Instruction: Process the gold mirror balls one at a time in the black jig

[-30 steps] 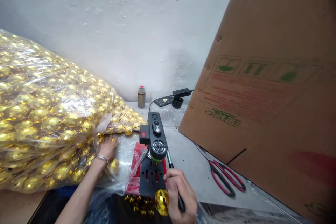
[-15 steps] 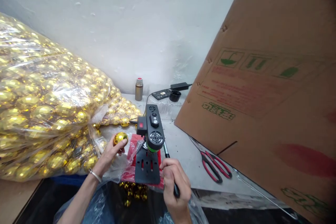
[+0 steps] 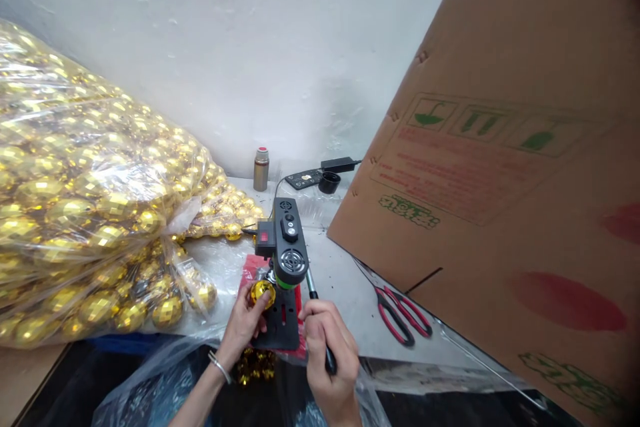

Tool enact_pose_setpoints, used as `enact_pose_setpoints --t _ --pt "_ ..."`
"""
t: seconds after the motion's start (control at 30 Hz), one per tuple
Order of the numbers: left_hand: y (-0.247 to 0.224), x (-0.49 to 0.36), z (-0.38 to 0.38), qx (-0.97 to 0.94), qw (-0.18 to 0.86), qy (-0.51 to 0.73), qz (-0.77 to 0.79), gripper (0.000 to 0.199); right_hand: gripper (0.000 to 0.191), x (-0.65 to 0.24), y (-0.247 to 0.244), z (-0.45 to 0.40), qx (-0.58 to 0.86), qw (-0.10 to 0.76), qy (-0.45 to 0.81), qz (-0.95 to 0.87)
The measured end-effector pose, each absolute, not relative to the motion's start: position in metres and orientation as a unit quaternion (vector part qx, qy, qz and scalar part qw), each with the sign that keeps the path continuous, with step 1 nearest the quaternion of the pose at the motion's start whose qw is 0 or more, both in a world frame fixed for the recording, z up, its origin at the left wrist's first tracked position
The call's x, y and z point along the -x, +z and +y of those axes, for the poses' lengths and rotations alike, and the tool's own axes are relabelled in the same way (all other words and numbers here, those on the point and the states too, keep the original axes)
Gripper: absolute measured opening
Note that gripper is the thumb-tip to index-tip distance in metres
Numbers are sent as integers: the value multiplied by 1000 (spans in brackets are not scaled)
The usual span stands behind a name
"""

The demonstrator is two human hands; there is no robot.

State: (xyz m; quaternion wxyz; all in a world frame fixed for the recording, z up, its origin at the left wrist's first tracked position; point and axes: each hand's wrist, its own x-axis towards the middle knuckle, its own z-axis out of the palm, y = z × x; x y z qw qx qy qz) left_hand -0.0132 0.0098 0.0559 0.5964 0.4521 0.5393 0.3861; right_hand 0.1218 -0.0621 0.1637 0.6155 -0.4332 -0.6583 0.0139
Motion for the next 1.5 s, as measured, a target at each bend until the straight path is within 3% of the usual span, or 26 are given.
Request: enact_pose_setpoints --t 0.17,0.37,0.53,0.67,0.8,0.97,1.07,1.23,1.5 --pt "41 6 11 -513 555 390 526 76 26 -122 163 -63 428 616 14 -662" --pt "36 37 1 -475 598 391 513 95 25 -124 164 -65 428 607 15 -669" --pt "41 57 -7 -446 576 417 543 84 27 -124 164 -65 431 613 18 -662" --pt "42 56 3 -511 503 421 555 69 27 -124 166 -64 430 611 17 -665" --pt "36 58 14 -551 416 432 580 67 27 -123 164 -64 434 615 19 -658" --pt "38 57 17 -481 526 421 560 72 27 -121 165 -62 446 633 34 -631" --pt "41 51 15 -475 534 453 532 69 27 -118 176 -60 456 649 53 -607" --pt "43 35 8 -575 467 413 530 54 29 -118 196 -57 478 643 70 -594" --pt "49 20 2 -682 350 395 506 47 27 -121 194 -60 479 622 62 -616"
